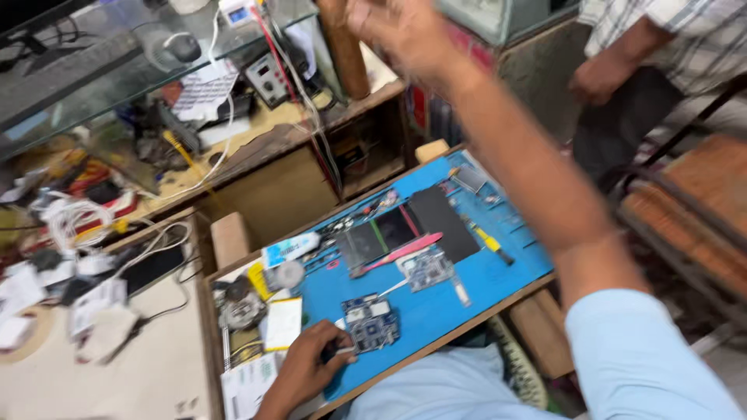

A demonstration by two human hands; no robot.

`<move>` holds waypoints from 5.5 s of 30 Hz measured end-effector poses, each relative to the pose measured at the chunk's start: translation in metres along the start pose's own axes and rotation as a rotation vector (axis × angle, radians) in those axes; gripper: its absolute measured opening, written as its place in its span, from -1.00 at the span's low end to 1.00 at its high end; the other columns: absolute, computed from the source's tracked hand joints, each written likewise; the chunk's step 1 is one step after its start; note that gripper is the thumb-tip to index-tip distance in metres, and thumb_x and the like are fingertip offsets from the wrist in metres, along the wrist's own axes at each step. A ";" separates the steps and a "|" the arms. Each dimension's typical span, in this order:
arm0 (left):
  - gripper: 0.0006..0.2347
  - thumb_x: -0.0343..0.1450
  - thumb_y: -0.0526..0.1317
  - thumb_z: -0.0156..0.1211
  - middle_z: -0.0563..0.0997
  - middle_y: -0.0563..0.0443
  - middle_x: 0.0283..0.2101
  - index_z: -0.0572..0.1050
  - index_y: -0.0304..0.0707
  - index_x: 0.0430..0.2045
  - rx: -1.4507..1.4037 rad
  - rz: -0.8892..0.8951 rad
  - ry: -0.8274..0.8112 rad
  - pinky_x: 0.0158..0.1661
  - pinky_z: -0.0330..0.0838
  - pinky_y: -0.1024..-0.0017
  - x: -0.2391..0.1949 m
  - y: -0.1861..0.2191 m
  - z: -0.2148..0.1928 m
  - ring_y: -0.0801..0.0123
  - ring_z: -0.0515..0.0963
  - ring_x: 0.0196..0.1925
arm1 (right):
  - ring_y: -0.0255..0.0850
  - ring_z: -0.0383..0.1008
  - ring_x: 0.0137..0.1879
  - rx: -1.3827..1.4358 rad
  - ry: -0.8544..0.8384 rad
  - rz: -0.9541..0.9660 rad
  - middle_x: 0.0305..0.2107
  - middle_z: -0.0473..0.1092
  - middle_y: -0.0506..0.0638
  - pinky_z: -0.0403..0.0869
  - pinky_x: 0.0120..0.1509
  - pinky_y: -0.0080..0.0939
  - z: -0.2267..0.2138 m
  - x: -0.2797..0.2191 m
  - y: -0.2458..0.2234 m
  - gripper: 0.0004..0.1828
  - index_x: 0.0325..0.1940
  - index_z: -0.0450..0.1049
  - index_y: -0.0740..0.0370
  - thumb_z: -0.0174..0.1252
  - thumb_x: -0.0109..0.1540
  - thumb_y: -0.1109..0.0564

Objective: The person handles a small circuit board on a blue work mat, repeatedly picking it up, turning it over, and pointing at specific components. The person also briefly handles a second circuit board and a small metal piece.

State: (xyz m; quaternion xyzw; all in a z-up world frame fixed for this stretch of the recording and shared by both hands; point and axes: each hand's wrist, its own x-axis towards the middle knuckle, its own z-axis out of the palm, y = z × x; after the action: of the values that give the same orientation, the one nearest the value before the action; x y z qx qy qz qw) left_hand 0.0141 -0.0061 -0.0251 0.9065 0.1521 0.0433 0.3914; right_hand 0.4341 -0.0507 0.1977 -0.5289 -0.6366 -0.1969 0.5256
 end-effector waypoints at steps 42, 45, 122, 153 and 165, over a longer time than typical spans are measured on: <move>-0.72 0.31 -0.05 0.43 0.58 0.05 -0.17 0.57 -0.15 -0.23 0.046 -0.147 -0.182 0.02 0.38 0.30 -0.016 0.018 -0.024 0.29 0.52 0.00 | 0.01 0.51 -0.15 0.078 -0.658 0.194 -0.30 0.47 0.04 0.46 -0.11 -0.03 0.083 -0.277 -0.140 -0.89 -0.22 0.57 0.19 0.30 0.19 0.18; -0.72 0.30 -0.07 0.44 0.56 0.03 -0.19 0.57 -0.12 -0.22 0.034 -0.159 -0.169 -0.02 0.43 0.31 -0.020 0.014 -0.024 0.25 0.55 -0.05 | 0.03 0.49 -0.12 0.051 -0.660 0.195 -0.26 0.45 0.06 0.45 -0.06 -0.02 0.088 -0.295 -0.133 -0.89 -0.20 0.53 0.19 0.28 0.21 0.18; -0.75 0.24 -0.12 0.47 0.61 -0.03 -0.32 0.59 -0.22 -0.36 0.050 0.184 0.014 -0.16 0.43 0.23 -0.016 -0.005 -0.009 0.12 0.60 -0.21 | 0.05 0.52 0.15 0.230 -0.687 0.274 0.15 0.40 0.18 0.49 0.17 -0.02 0.063 -0.282 -0.139 -0.89 -0.29 0.49 0.26 0.28 0.15 0.21; -0.65 0.23 -0.09 0.49 0.60 -0.02 -0.31 0.61 -0.20 -0.18 0.043 0.118 -0.013 -0.23 0.46 0.26 -0.016 -0.007 -0.009 0.15 0.61 -0.26 | 0.06 0.55 0.14 0.121 -0.657 0.262 0.13 0.45 0.14 0.52 0.14 -0.03 0.067 -0.286 -0.142 -0.87 -0.28 0.55 0.21 0.31 0.11 0.17; -0.66 0.24 -0.08 0.49 0.61 -0.06 -0.32 0.63 -0.22 -0.19 0.080 0.168 0.020 -0.23 0.48 0.25 -0.016 -0.009 -0.006 0.13 0.61 -0.26 | 0.03 0.60 0.03 0.093 -0.681 0.265 0.13 0.47 0.09 0.56 0.05 -0.06 0.067 -0.287 -0.139 -0.87 -0.29 0.56 0.20 0.31 0.11 0.16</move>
State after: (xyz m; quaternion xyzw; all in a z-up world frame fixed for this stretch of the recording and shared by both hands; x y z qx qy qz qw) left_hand -0.0044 -0.0008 -0.0272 0.9306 0.0809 0.0791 0.3483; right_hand 0.2486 -0.1810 -0.0368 -0.6175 -0.7093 0.0893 0.3281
